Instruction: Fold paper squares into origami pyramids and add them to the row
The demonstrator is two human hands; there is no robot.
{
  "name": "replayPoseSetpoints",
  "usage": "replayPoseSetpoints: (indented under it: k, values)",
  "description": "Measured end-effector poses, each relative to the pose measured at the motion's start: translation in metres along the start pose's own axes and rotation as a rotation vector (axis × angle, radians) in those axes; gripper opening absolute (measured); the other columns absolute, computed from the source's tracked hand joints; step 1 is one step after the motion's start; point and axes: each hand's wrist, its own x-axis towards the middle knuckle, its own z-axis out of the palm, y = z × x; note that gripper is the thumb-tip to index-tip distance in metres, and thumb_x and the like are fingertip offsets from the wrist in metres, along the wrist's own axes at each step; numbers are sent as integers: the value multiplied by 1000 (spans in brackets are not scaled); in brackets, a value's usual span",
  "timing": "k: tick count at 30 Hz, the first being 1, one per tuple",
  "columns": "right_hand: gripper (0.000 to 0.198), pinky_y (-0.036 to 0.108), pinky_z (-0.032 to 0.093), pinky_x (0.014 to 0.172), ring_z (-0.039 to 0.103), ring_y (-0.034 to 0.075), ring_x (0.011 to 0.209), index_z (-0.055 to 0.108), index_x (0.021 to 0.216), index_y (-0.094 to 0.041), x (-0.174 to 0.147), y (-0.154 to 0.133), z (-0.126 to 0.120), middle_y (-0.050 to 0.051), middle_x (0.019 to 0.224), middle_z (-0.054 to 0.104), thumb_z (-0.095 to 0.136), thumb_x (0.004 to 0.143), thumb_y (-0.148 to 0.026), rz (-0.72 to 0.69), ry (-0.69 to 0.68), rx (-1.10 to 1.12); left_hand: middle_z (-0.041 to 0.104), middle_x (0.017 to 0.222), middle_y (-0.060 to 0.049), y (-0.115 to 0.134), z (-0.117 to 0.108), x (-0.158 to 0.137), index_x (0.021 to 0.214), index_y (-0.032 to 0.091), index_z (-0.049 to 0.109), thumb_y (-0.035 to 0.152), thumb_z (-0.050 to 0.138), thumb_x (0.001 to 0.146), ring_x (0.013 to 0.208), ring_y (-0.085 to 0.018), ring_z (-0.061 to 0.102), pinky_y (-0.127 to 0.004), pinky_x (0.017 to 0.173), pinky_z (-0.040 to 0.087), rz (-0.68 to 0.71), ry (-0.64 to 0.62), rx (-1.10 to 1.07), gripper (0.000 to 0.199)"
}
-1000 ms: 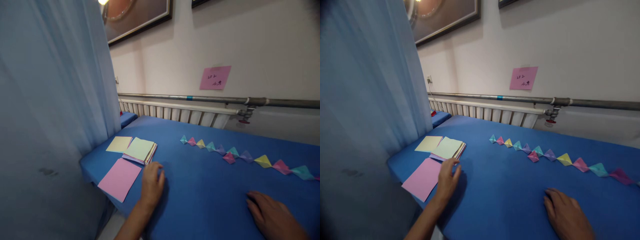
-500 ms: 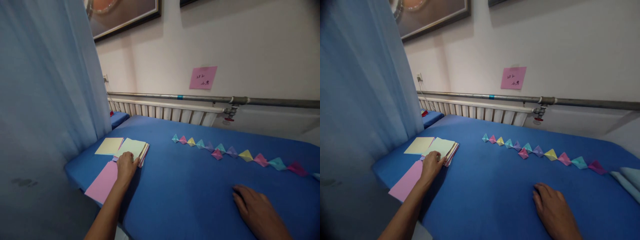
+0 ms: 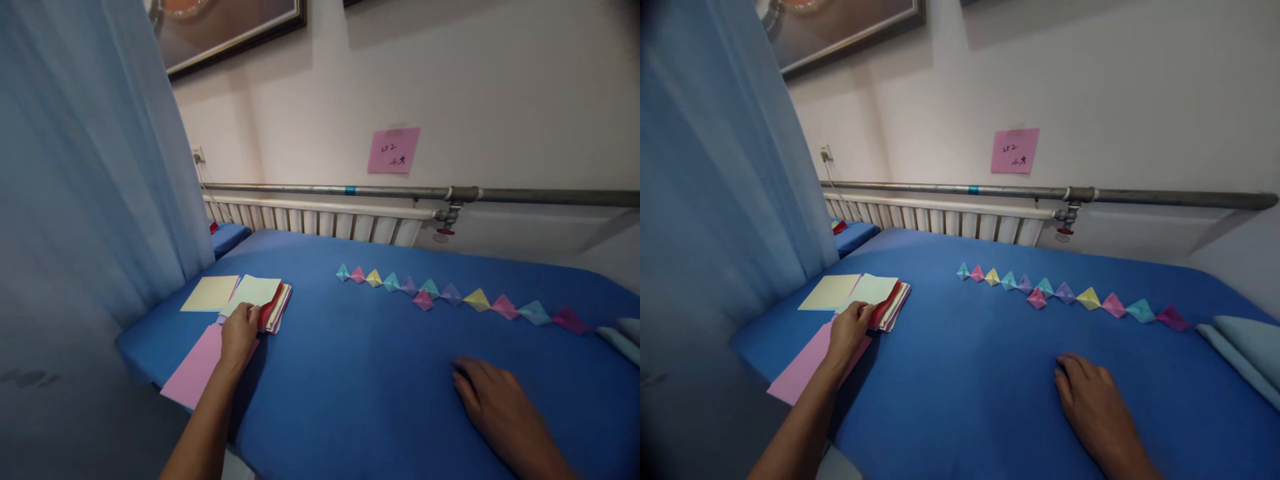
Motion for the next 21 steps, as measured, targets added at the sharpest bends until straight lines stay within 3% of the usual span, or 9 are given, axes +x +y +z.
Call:
replayPoseSetpoints:
  k: [6,10,16,19,21]
  values:
    - [40,46,51,76,65,29,83,66,88,-18,-1,0,2,13,93,71,34,83,-41,33,44,21,60,68,-1,0,-13,5,75,20,58,33,51,87,75,-19,57,-31,71,41,-94,139,-237,19]
    - [40,47,51,78,64,30,86,67,89,-17,-2,2,6,14,93,70,34,83,-40,28,45,37,62,74,0,9,-30,1,76,22,54,43,45,87,82,-19,58,-28,70,43,-102,178,-558,25]
    - [36,48,49,84,63,30,90,67,87,-18,-1,-6,-3,14,94,69,39,82,-40,112,49,180,70,92,-5,36,-33,-39,89,19,61,52,59,74,87,-23,66,-32,73,53,-120,-174,-1054,37]
    - [33,45,48,86,62,29,95,67,91,-21,-4,-24,-17,11,100,69,49,77,-46,252,33,461,72,85,-6,53,-21,-68,87,16,65,45,66,71,84,-25,68,-35,72,54,-240,-396,-1234,33]
    - [40,40,51,81,63,26,95,65,107,-22,-8,-40,-25,9,105,69,52,78,-48,408,-74,771,72,78,-5,64,-10,-86,84,16,66,36,69,70,79,-24,68,-33,71,54,-395,-576,-1346,25]
